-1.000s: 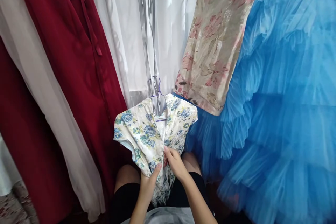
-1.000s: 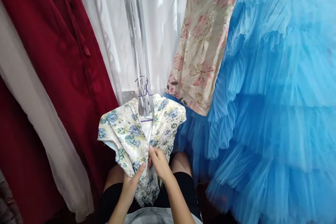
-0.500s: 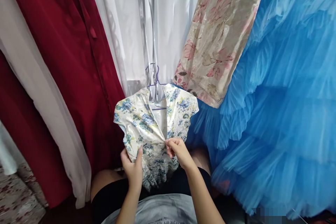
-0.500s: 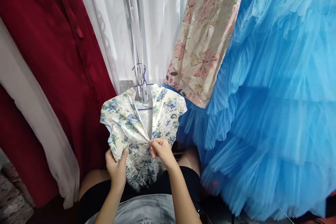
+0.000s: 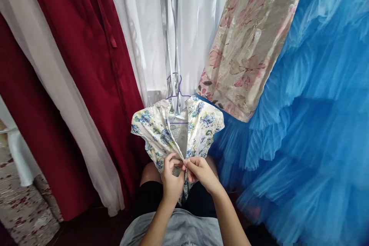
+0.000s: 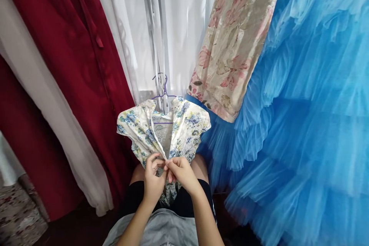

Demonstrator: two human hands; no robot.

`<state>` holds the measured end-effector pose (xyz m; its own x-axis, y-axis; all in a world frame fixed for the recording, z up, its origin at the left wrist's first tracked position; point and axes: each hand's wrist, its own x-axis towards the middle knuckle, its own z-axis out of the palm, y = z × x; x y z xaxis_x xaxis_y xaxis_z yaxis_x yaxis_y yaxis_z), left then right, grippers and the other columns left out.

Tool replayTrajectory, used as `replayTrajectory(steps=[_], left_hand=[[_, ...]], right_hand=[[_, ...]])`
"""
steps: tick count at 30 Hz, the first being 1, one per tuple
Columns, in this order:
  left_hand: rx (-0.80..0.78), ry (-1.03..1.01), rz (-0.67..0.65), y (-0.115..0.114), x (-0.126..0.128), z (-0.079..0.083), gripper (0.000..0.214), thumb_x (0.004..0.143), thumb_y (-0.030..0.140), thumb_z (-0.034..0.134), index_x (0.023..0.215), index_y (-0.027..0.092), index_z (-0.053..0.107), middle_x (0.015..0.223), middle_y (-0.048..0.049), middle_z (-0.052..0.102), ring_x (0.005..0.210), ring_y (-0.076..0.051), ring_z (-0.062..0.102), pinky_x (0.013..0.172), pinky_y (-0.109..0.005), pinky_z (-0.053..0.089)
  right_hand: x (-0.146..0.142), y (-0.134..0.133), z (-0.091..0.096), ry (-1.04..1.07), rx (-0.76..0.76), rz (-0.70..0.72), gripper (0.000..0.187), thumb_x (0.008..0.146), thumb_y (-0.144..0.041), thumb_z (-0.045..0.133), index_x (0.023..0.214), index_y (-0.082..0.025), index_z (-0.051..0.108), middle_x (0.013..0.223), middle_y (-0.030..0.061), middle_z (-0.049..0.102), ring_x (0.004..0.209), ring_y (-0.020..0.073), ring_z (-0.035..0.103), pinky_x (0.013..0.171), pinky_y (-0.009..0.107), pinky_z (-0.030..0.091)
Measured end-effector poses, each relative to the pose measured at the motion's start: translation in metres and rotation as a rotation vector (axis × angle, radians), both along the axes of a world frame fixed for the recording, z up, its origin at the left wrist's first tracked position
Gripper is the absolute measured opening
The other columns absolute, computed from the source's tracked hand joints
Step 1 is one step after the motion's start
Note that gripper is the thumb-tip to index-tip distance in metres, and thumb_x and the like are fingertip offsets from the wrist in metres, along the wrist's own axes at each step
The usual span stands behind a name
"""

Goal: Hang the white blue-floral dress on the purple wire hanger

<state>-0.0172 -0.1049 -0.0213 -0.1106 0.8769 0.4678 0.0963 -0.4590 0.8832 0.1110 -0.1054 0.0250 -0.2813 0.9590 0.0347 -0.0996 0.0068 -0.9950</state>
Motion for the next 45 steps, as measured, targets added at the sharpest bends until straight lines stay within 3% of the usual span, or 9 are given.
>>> replayTrajectory(steps=[5,12,15,20,25,30,37,41,45], left_hand=[[-0.009,0.158,-0.037,-0.003,-0.004,0.001,0.017,0.086,0.028,0.067,0.1,0.026,0.058,0.084,-0.0037,0.07,0.083,-0.024,0.07,0.081,-0.035,0.052],[-0.015,0.281,-0.05,0.003,-0.01,-0.005,0.014,0.085,0.024,0.063,0.098,0.027,0.061,0.076,-0.0014,0.066,0.074,-0.023,0.067,0.076,-0.035,0.053],[-0.028,0.292,-0.066,0.008,-0.015,-0.017,0.011,0.085,0.024,0.063,0.096,0.026,0.06,0.076,-0.0016,0.066,0.074,-0.022,0.066,0.074,-0.034,0.053],[0.106,0.252,-0.088,0.036,-0.019,0.004,0.024,0.09,0.027,0.064,0.112,0.021,0.058,0.09,-0.0046,0.068,0.083,-0.019,0.066,0.078,-0.032,0.053],[0.423,0.241,0.013,0.081,-0.027,0.117,0.034,0.101,0.028,0.05,0.134,0.021,0.057,0.099,-0.0053,0.068,0.09,-0.017,0.065,0.087,-0.031,0.05],[0.559,0.595,-0.076,0.093,-0.023,0.2,0.027,0.102,0.028,0.046,0.095,0.018,0.07,0.085,-0.0038,0.069,0.079,-0.017,0.064,0.077,-0.029,0.047],[0.572,0.386,0.179,0.109,-0.027,0.224,0.023,0.098,0.03,0.053,0.088,0.017,0.069,0.071,-0.0014,0.068,0.069,-0.016,0.064,0.07,-0.026,0.045],[0.434,0.006,0.263,0.156,-0.078,0.225,0.028,0.094,0.032,0.059,0.073,0.015,0.066,0.065,-0.001,0.064,0.063,-0.014,0.058,0.065,-0.023,0.044],[0.125,-0.474,0.225,0.185,-0.14,0.194,0.025,0.091,0.022,0.063,0.067,0.013,0.06,0.061,0.0015,0.058,0.055,-0.009,0.052,0.059,-0.019,0.041]], right_hand=[[-0.009,0.028,0.026,0.111,0.088,-0.288,0.038,0.083,-0.053,0.062,0.069,-0.019,0.063,0.041,-0.0025,0.054,0.035,0.0093,0.037,0.04,0.024,0.027],[-0.007,0.11,0.137,0.145,0.23,-0.354,0.026,0.082,-0.034,0.06,0.062,-0.017,0.06,0.042,-0.0023,0.053,0.036,0.0075,0.038,0.039,0.021,0.028],[-0.002,0.124,0.164,0.149,0.233,-0.361,0.022,0.081,-0.029,0.061,0.062,-0.016,0.06,0.043,-0.0028,0.053,0.037,0.0068,0.038,0.039,0.02,0.027],[-0.005,0.11,0.15,0.04,0.342,-0.25,0.027,0.083,-0.039,0.06,0.07,-0.016,0.063,0.042,-0.0023,0.055,0.037,0.0084,0.042,0.04,0.02,0.03],[-0.001,0.087,0.133,0.025,0.414,-0.263,0.033,0.084,-0.046,0.06,0.066,-0.019,0.059,0.039,-0.005,0.049,0.035,0.0087,0.04,0.041,0.021,0.031],[0.009,0.076,0.135,-0.045,0.544,-0.278,0.035,0.087,-0.048,0.06,0.068,-0.018,0.061,0.04,-0.0047,0.05,0.037,0.0098,0.042,0.045,0.023,0.033],[-0.002,0.1,0.109,-0.285,0.605,-0.383,0.037,0.09,-0.043,0.053,0.064,-0.018,0.06,0.042,-0.0028,0.05,0.039,0.0121,0.044,0.047,0.025,0.032],[-0.009,0.102,0.088,-0.292,0.53,-0.333,0.038,0.09,-0.042,0.051,0.063,-0.018,0.06,0.042,-0.0029,0.051,0.04,0.0119,0.045,0.048,0.024,0.033],[-0.022,0.096,0.073,-0.269,0.49,-0.244,0.037,0.092,-0.042,0.051,0.065,-0.018,0.061,0.044,-0.0025,0.054,0.041,0.0115,0.046,0.047,0.023,0.033]])
